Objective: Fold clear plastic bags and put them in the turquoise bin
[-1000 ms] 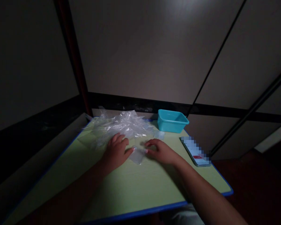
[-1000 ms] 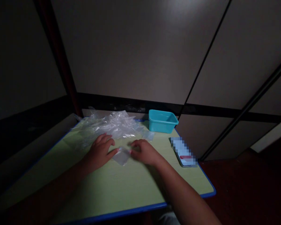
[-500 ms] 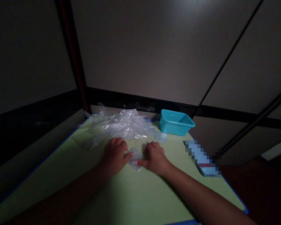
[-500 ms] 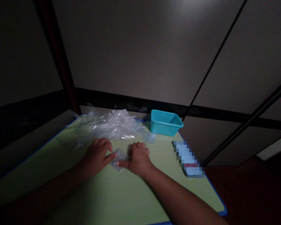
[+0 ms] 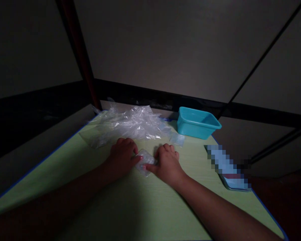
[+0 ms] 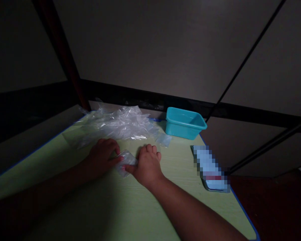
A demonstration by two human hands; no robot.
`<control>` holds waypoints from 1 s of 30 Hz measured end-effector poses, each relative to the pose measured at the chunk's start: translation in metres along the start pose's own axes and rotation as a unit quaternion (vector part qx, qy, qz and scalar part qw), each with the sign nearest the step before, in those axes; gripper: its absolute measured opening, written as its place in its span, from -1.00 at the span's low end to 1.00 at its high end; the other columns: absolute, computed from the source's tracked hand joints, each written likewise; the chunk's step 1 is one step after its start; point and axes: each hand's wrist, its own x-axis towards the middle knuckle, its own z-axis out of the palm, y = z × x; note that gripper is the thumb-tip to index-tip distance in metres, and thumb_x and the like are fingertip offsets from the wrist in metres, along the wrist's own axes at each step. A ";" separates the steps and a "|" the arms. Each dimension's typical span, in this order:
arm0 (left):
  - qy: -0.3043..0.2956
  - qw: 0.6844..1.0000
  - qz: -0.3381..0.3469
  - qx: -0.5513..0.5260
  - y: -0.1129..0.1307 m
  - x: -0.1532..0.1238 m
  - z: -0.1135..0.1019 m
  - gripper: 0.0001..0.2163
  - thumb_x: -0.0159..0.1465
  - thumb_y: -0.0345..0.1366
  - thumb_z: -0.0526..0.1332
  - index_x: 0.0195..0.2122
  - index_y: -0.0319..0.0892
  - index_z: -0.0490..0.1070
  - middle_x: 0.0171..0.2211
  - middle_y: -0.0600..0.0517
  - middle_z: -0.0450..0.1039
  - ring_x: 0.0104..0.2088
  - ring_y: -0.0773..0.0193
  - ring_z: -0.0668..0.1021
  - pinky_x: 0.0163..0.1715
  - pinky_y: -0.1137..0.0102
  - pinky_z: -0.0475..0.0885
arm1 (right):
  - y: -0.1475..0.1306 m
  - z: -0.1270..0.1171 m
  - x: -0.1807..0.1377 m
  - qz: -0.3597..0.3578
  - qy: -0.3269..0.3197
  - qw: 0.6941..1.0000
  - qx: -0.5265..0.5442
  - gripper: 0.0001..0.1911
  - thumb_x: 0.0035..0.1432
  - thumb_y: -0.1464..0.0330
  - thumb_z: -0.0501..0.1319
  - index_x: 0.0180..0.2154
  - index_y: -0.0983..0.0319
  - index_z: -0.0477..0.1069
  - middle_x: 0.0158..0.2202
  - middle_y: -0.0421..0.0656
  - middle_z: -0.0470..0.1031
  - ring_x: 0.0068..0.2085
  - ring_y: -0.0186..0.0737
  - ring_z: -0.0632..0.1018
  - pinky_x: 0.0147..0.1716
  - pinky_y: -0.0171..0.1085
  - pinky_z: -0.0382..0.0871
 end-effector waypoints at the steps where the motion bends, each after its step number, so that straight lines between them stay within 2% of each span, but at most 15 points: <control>1: -0.004 1.000 0.001 -0.003 -0.001 0.000 0.000 -0.84 0.11 -0.21 0.25 -0.39 -0.16 0.34 -0.26 -0.04 0.39 -0.14 0.03 0.36 -0.17 0.20 0.28 | 0.000 0.000 0.000 0.003 0.001 1.000 -0.001 -0.49 -0.11 -0.05 0.30 -0.30 0.22 0.35 -0.12 -0.02 0.35 -0.06 0.05 0.31 -0.16 -0.07 0.15; 3: -0.006 1.000 0.001 -0.008 -0.002 0.000 0.000 -0.86 0.13 -0.22 0.24 -0.39 -0.16 0.35 -0.24 -0.04 0.39 -0.12 0.03 0.36 -0.14 0.19 0.27 | 0.000 0.000 0.000 0.002 0.005 1.000 -0.006 -0.56 0.01 -0.03 0.22 -0.31 0.23 0.35 -0.13 0.00 0.35 -0.05 0.05 0.30 -0.14 -0.06 0.15; 5: -0.006 1.000 -0.004 -0.010 -0.002 0.001 0.000 -0.89 0.14 -0.25 0.22 -0.39 -0.17 0.36 -0.24 -0.05 0.39 -0.12 0.03 0.36 -0.12 0.18 0.27 | -0.001 0.000 0.001 -0.004 0.008 1.000 -0.011 -0.67 0.16 0.08 0.11 -0.32 0.23 0.36 -0.14 0.01 0.36 -0.06 0.03 0.31 -0.14 -0.07 0.15; 7: -0.007 1.000 -0.011 -0.011 -0.001 0.001 0.001 -0.92 0.13 -0.28 0.21 -0.40 -0.17 0.37 -0.23 -0.05 0.39 -0.11 0.03 0.36 -0.11 0.18 0.27 | -0.001 0.000 0.001 -0.010 0.010 1.000 -0.015 -0.74 0.22 0.19 0.05 -0.33 0.23 0.36 -0.16 0.01 0.37 -0.07 0.01 0.31 -0.16 -0.08 0.15; 16: 0.002 1.000 -0.021 -0.009 0.001 0.001 0.000 -0.91 0.10 -0.27 0.24 -0.41 -0.16 0.39 -0.21 -0.05 0.40 -0.09 0.00 0.36 -0.14 0.17 0.27 | -0.001 0.002 0.000 -0.019 0.005 1.000 0.005 -0.87 0.15 0.29 0.11 -0.35 0.21 0.34 -0.19 -0.07 0.36 -0.09 -0.05 0.30 -0.21 -0.14 0.12; 25: -0.002 0.999 -0.027 -0.039 0.005 0.002 -0.006 -0.78 0.13 -0.21 0.20 -0.23 -0.17 0.45 -0.18 -0.07 0.40 -0.06 -0.02 0.36 -0.07 0.16 0.27 | 0.001 0.002 -0.003 -0.030 0.010 0.999 0.016 -0.91 0.16 0.32 0.11 -0.33 0.21 0.31 -0.19 -0.09 0.36 -0.11 -0.07 0.30 -0.23 -0.16 0.10; 30: -0.002 0.998 -0.021 -0.065 0.004 0.002 -0.008 -0.81 0.13 -0.21 0.18 -0.27 -0.12 0.46 -0.20 -0.03 0.42 -0.07 0.01 0.37 -0.06 0.18 0.27 | 0.002 0.002 -0.005 -0.046 0.029 0.998 0.022 -0.93 0.16 0.34 0.13 -0.34 0.21 0.31 -0.21 -0.10 0.36 -0.12 -0.08 0.30 -0.24 -0.17 0.09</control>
